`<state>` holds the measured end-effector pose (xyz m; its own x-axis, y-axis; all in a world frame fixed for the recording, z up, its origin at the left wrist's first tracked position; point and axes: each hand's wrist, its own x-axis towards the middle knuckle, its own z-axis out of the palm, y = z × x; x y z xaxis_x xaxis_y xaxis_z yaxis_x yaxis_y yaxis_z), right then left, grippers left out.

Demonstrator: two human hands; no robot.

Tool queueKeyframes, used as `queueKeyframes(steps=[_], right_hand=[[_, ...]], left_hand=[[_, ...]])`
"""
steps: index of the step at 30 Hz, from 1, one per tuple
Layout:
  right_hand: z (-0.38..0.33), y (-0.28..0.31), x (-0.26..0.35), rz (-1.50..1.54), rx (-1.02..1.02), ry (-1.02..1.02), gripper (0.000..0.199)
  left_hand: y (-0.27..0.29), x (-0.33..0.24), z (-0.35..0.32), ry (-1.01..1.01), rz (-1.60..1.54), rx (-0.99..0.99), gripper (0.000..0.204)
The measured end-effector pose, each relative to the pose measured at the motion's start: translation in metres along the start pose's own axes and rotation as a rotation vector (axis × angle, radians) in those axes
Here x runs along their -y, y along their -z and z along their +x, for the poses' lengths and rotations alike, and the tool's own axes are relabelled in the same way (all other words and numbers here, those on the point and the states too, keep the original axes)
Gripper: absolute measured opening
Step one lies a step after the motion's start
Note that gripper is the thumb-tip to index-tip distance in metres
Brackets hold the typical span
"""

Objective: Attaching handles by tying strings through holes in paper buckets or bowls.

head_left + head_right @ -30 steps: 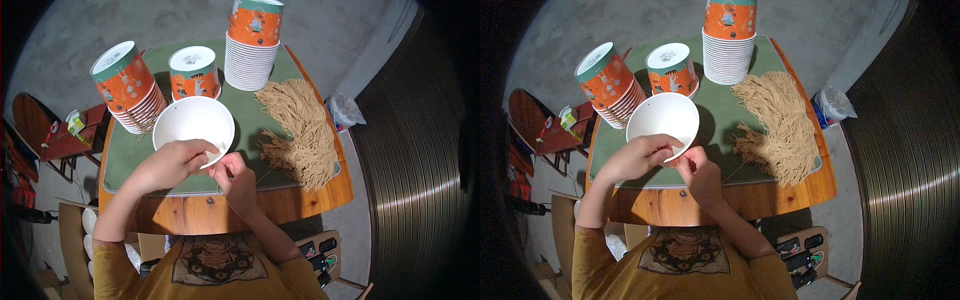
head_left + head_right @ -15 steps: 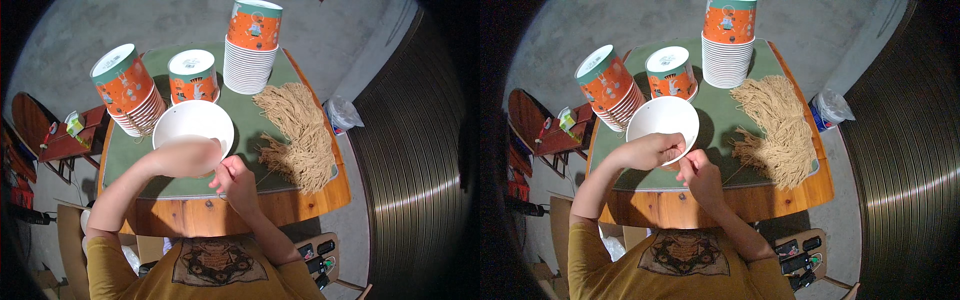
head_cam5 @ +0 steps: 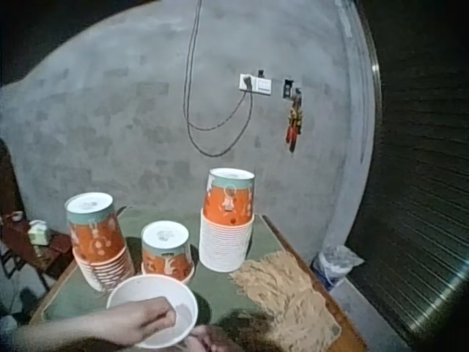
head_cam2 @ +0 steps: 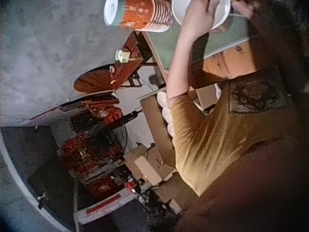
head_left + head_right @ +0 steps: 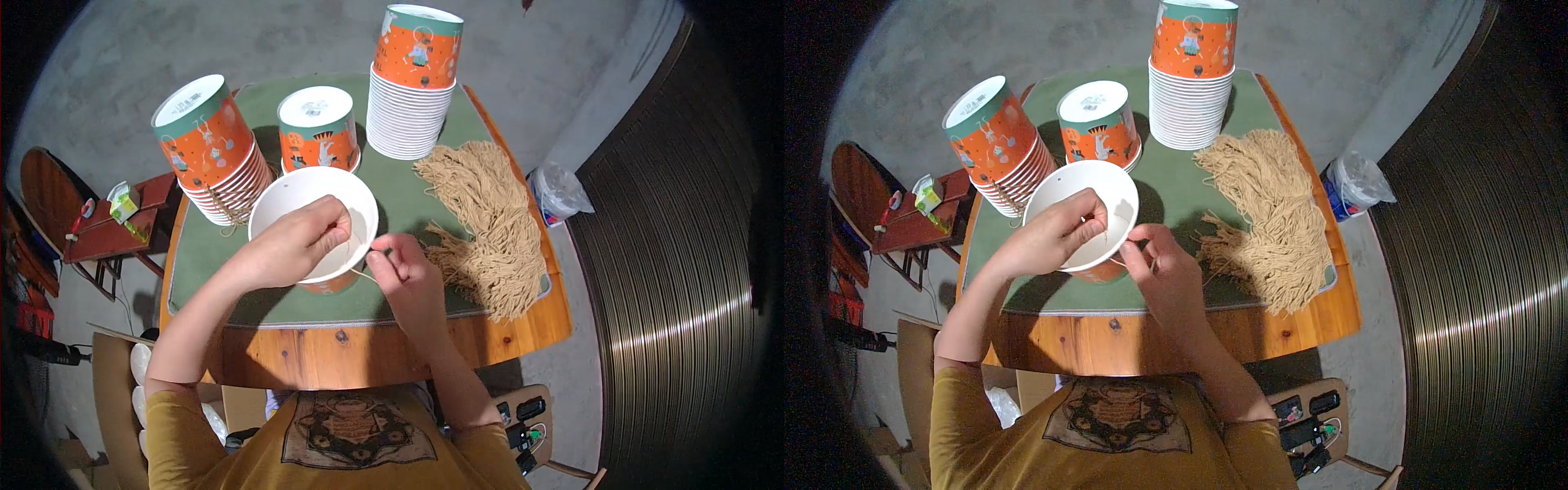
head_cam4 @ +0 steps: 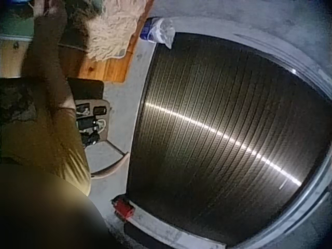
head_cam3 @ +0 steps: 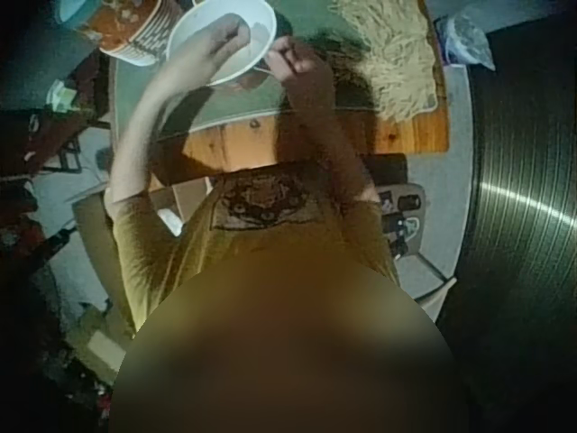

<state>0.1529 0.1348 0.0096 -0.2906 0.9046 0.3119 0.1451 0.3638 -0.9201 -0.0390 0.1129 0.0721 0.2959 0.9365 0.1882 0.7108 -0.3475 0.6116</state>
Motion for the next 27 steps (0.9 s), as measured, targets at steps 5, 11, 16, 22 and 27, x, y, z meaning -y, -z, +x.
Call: queueKeyframes(steps=[5,11,16,22,27], right_hand=[[0.01,-0.003,0.0,-0.004,0.008,0.056,0.02],[0.013,-0.004,-0.004,-0.021,0.104,0.137,0.019],[0.016,-0.01,-0.013,0.098,0.164,0.111,0.014],[0.021,-0.016,-0.019,0.342,0.111,0.1,0.005],[0.023,-0.013,-0.011,0.481,0.132,0.078,0.004]], left_hand=[[-0.007,-0.001,0.001,0.034,-0.118,-0.003,0.015],[-0.006,-0.002,0.001,0.026,-0.119,-0.064,0.014],[-0.006,-0.004,0.001,0.266,-0.439,-0.001,0.01],[-0.011,0.004,0.001,0.308,-0.864,0.077,0.037],[-0.017,0.009,0.006,0.346,-0.949,0.108,0.026]])
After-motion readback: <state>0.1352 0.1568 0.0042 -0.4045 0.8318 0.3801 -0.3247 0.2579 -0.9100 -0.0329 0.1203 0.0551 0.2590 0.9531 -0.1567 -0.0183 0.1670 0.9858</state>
